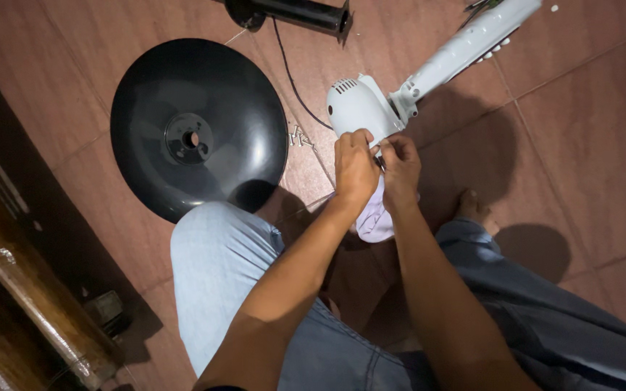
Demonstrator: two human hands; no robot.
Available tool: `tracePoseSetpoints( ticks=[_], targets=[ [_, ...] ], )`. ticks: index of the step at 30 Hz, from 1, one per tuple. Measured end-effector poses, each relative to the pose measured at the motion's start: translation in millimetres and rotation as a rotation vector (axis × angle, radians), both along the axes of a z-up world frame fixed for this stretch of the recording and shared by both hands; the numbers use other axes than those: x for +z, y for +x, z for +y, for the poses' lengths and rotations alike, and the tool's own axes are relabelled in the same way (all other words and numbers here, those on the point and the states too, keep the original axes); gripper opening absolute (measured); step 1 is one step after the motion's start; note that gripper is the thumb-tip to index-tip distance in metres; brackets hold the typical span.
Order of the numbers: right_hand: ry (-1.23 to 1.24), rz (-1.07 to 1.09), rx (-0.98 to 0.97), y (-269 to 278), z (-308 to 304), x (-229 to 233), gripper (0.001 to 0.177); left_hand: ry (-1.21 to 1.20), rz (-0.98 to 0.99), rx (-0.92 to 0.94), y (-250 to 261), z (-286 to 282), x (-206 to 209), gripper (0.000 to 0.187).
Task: The person disassembles the rear housing of a white electric fan. They remove the rear grille and then unscrew and detach the motor housing from the fan stand, exposing the internal motor components.
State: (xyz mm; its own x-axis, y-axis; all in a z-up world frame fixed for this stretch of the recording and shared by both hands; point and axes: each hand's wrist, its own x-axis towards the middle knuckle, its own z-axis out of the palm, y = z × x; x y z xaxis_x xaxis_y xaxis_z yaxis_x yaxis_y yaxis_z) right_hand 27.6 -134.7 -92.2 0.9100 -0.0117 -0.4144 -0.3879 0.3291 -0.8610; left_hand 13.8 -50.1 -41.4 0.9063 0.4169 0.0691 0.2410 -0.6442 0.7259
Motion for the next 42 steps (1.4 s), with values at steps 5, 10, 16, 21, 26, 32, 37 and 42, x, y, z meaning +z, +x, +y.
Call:
tracePoseSetpoints(
  ticks=[5, 10, 16, 21, 26, 32, 37, 42],
  targets=[
    [-0.041, -0.026, 0.005, -2, -2, -4, 0.005, 0.001, -0.025, 0.002, 0, -2, -5, 0.027],
    [0.025, 0.017, -0.001, 0, 3, -4, 0.006, 0.021, 0.011, 0.009, 4, 2, -3, 0.023],
    [0.037, -0.001, -0.007, 1, 4, -9, 0.006, 0.025, 0.035, -0.013, 7, 3, -1, 0.025],
    [0.002, -0.062, -0.003, 1, 6, -13, 0.007, 0.086, 0.014, -0.061, 9, 7, -5, 0.025],
    [0.067, 0.007, -0.016, 2, 5, -13, 0.009, 0.094, 0.026, -0.054, 10, 7, -11, 0.027],
    [0.052, -0.034, -0.035, 0, 6, -24, 0.009, 0.050, 0.015, -0.027, 12, 6, -14, 0.024],
    [0.123, 0.038, -0.033, -6, 5, -26, 0.014, 0.057, 0.035, -0.061, 8, 7, -7, 0.029],
    [0.051, 0.225, -0.022, -5, 3, -12, 0.012, 0.051, 0.042, -0.105, 13, 17, -2, 0.035]
  ],
)
